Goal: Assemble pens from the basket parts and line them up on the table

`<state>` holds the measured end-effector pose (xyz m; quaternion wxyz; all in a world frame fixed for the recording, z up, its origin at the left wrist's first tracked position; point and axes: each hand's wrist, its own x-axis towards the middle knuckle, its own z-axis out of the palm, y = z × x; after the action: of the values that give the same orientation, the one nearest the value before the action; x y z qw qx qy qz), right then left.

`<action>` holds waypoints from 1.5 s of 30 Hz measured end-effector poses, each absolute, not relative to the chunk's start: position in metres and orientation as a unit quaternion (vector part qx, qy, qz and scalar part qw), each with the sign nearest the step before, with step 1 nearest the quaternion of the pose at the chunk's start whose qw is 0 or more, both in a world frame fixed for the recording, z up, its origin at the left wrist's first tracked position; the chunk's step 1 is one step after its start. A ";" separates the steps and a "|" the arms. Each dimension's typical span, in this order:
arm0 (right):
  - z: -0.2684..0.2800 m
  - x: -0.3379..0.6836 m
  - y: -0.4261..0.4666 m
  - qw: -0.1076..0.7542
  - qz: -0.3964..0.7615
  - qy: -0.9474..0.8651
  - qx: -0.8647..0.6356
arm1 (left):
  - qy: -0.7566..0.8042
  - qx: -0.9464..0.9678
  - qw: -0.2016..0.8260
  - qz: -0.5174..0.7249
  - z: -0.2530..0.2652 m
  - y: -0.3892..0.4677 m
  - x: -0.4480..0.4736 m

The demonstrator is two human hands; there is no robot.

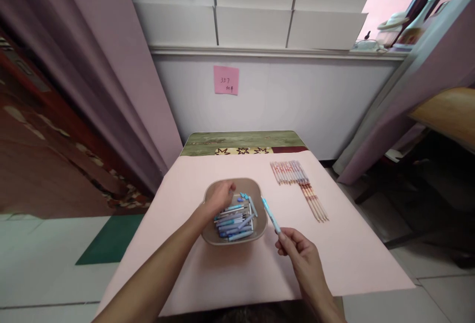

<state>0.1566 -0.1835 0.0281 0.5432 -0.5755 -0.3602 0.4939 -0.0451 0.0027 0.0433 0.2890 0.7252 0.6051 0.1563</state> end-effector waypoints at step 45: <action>0.023 0.109 -0.192 0.473 0.550 -0.429 -0.539 | 0.374 0.126 0.692 0.604 0.063 -0.111 -0.011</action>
<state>0.1087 -0.1917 0.0225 0.4728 -0.5387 -0.4293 0.5496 -0.0107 -0.1107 0.0631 0.6925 0.1264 0.3742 0.6037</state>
